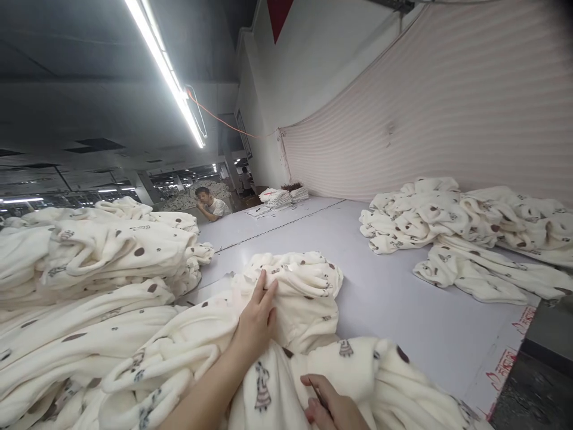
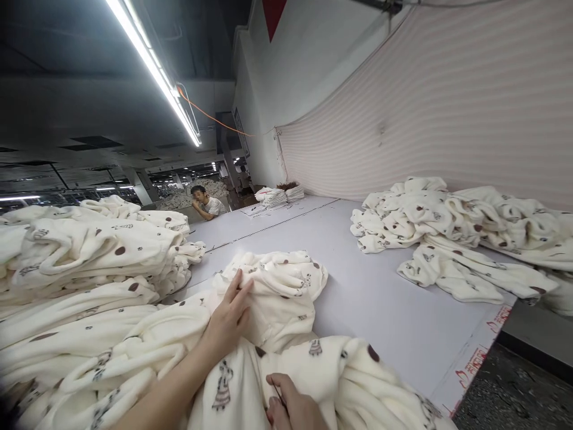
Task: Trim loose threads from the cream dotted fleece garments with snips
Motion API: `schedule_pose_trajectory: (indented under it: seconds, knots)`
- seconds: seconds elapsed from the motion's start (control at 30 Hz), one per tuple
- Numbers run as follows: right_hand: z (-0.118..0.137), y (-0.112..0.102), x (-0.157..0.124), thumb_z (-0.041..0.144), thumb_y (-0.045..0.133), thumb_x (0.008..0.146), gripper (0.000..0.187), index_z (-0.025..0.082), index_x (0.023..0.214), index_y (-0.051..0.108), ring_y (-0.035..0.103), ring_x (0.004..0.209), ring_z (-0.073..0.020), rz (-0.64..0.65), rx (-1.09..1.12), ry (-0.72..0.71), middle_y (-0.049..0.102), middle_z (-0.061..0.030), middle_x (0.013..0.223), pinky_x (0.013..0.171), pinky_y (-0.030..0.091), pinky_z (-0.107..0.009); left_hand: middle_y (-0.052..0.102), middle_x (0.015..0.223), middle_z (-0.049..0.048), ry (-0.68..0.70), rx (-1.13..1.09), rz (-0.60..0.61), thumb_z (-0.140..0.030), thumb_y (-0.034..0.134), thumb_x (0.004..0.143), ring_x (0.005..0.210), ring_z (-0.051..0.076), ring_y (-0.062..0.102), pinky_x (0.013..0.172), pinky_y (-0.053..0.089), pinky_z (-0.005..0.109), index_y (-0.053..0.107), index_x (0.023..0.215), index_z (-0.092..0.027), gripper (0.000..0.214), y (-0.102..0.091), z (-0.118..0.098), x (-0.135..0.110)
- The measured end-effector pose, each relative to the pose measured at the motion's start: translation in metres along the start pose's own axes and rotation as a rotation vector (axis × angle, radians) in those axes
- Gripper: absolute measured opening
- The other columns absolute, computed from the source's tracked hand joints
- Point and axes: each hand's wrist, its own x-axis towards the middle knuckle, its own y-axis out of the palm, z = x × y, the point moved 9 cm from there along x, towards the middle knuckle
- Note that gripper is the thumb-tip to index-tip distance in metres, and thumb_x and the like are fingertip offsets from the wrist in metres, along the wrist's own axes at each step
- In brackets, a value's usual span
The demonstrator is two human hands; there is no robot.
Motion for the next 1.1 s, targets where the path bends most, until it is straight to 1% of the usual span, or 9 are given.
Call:
schedule_pose_trajectory:
  seconds: [0.07,0.17,0.2,0.27,0.37,0.43,0.53,0.73,1.1]
  knots:
    - [0.025,-0.016,0.009,0.037,0.043,0.086,0.034,0.025,0.115,0.055,0.067,0.076,-0.0199,0.034,-0.056,-0.081,0.073,-0.0012,0.076,0.073,0.044,-0.027,0.001,0.156,0.0136,0.055,0.081,0.046,-0.009,0.044,0.079,0.132,0.029,0.036,0.094,0.046,0.039,0.032,0.136,-0.018,0.059,0.009,-0.01,-0.007]
    - [0.051,-0.047,0.03,0.032,0.039,0.088,0.025,0.025,0.108,0.053,0.064,0.075,-0.0189,-0.041,-0.106,-0.112,0.069,0.0019,0.068,0.074,0.041,-0.027,0.001,0.157,0.0097,0.168,0.191,0.166,-0.016,0.058,0.073,0.135,0.035,0.028,0.105,0.033,0.048,0.057,0.104,-0.017,0.031,0.028,-0.024,-0.018]
    - [0.055,-0.053,0.039,0.032,0.04,0.088,0.023,0.025,0.106,0.052,0.062,0.074,-0.0189,-0.066,-0.12,-0.11,0.068,0.0024,0.068,0.073,0.041,-0.028,0.003,0.157,0.0091,0.182,0.217,0.203,-0.019,0.06,0.073,0.136,0.035,0.025,0.108,0.028,0.049,0.059,0.095,-0.018,0.022,0.034,-0.026,-0.019]
    - [0.055,-0.059,0.055,0.031,0.044,0.085,0.021,0.025,0.104,0.05,0.061,0.074,-0.0191,-0.112,-0.157,-0.094,0.067,0.0027,0.07,0.07,0.04,-0.028,0.008,0.156,0.0107,0.158,0.255,0.252,-0.024,0.063,0.073,0.138,0.035,0.022,0.11,0.023,0.05,0.06,0.097,-0.018,0.025,0.043,-0.025,-0.019]
    - [0.04,-0.054,0.068,0.029,0.047,0.082,0.018,0.024,0.1,0.048,0.059,0.07,-0.0191,-0.185,-0.207,-0.056,0.063,0.0028,0.07,0.065,0.04,-0.028,0.013,0.155,0.0133,0.079,0.273,0.278,-0.021,0.061,0.075,0.138,0.035,0.022,0.11,0.023,0.05,0.059,0.104,-0.016,0.03,0.053,-0.02,-0.012]
    - [0.03,-0.049,0.069,0.027,0.048,0.081,0.013,0.023,0.093,0.049,0.058,0.071,-0.0191,-0.221,-0.226,-0.048,0.062,0.0019,0.071,0.065,0.04,-0.028,0.016,0.155,0.0109,0.052,0.251,0.277,-0.014,0.055,0.078,0.138,0.034,0.023,0.111,0.021,0.049,0.064,0.09,-0.015,0.015,0.056,-0.018,-0.008]
    - [0.025,-0.045,0.063,0.028,0.052,0.08,0.008,0.022,0.085,0.052,0.058,0.078,-0.0204,-0.242,-0.252,-0.058,0.062,-0.0003,0.077,0.068,0.04,-0.029,0.021,0.154,0.0059,0.017,0.205,0.261,-0.009,0.049,0.079,0.136,0.033,0.027,0.111,0.02,0.05,0.065,0.075,-0.016,0.018,0.055,-0.015,-0.004]
    - [0.053,-0.051,0.048,0.029,0.046,0.089,0.022,0.024,0.107,0.058,0.06,0.092,-0.021,-0.33,-0.483,-0.255,0.063,-0.004,0.104,0.074,0.043,-0.03,0.035,0.149,-0.0013,-0.025,0.107,0.305,-0.01,0.051,0.075,0.129,0.027,0.039,0.104,0.035,0.046,0.067,0.078,-0.022,0.02,0.048,-0.001,-0.005]
    - [0.072,-0.033,0.049,0.015,0.053,0.085,0.03,0.021,0.114,0.059,0.061,0.085,-0.0225,-0.355,-0.928,-0.444,0.067,-0.0063,0.095,0.069,0.044,-0.032,0.033,0.149,-0.0001,-0.046,0.018,0.322,-0.013,0.05,0.077,0.128,0.027,0.038,0.106,0.032,0.046,0.067,0.08,-0.021,0.019,0.046,0.0,-0.006]
